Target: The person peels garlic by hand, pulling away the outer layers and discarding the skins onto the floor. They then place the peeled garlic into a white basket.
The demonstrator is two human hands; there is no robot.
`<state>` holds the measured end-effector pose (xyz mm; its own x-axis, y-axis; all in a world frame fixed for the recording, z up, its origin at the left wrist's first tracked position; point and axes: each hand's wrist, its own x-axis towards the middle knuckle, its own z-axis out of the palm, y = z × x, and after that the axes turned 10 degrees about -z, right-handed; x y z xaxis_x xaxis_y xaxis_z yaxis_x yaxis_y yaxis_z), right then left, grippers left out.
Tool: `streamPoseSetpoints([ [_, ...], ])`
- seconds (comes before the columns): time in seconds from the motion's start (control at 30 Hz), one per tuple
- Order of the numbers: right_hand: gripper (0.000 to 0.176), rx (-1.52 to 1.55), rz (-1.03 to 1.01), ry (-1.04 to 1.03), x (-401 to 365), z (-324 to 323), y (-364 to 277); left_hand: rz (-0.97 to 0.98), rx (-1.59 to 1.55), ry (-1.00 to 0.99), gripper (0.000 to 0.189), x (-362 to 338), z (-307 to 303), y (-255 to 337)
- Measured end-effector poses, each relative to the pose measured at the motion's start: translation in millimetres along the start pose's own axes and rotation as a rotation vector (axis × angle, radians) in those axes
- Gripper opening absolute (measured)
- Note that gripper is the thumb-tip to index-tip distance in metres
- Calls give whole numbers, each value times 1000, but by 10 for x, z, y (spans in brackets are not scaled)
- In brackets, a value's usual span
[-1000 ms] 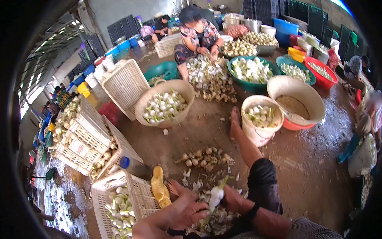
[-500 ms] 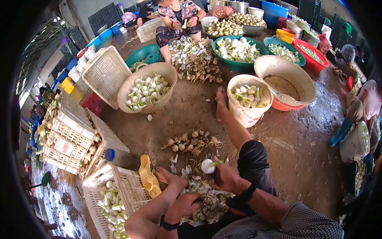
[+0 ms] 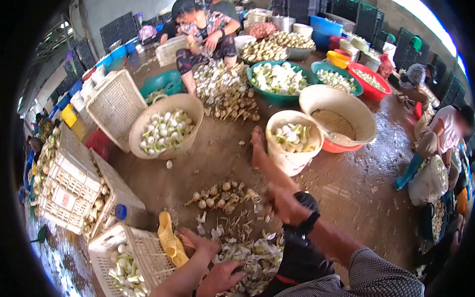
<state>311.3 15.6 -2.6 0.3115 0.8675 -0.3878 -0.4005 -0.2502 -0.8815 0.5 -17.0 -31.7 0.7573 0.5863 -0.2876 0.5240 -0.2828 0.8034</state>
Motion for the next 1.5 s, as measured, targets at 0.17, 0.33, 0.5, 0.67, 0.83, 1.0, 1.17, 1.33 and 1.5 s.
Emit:
streamPoseSetpoints([
  [0.17, 21, -883, -573, -716, -424, 253, 1466, -65, -208, 44, 27, -37, -278, 212],
  [0.33, 22, -1059, -504, -1070, -245, 384, 1744, -83, -247, 84, 29, -47, -292, 205],
  [0.5, 31, -1297, -488, -705, 627, 528, 1401, -7, -211, 40, 34, -77, -204, 166],
  [0.67, 21, -1180, -495, -327, 1598, 511, 1520, -23, -336, 86, 23, -33, -508, 316],
  [0.83, 26, -1436, -588, -333, 2108, 405, 1934, -45, -329, 173, 24, -32, -591, 363],
  [1.0, 37, -1332, -549, -414, 2086, 281, 2083, -45, -230, 183, 28, -34, -434, 243],
  [1.17, 35, -757, 154, -392, 1088, 589, 1699, -70, -201, 330, 38, 29, -145, -8],
  [1.33, 38, -262, 294, -533, -41, 855, 1214, -56, 24, 603, 46, 92, -263, 57],
  [1.5, 48, -231, 208, -554, -521, 747, 993, 20, 20, 545, 45, 81, -288, 117],
])
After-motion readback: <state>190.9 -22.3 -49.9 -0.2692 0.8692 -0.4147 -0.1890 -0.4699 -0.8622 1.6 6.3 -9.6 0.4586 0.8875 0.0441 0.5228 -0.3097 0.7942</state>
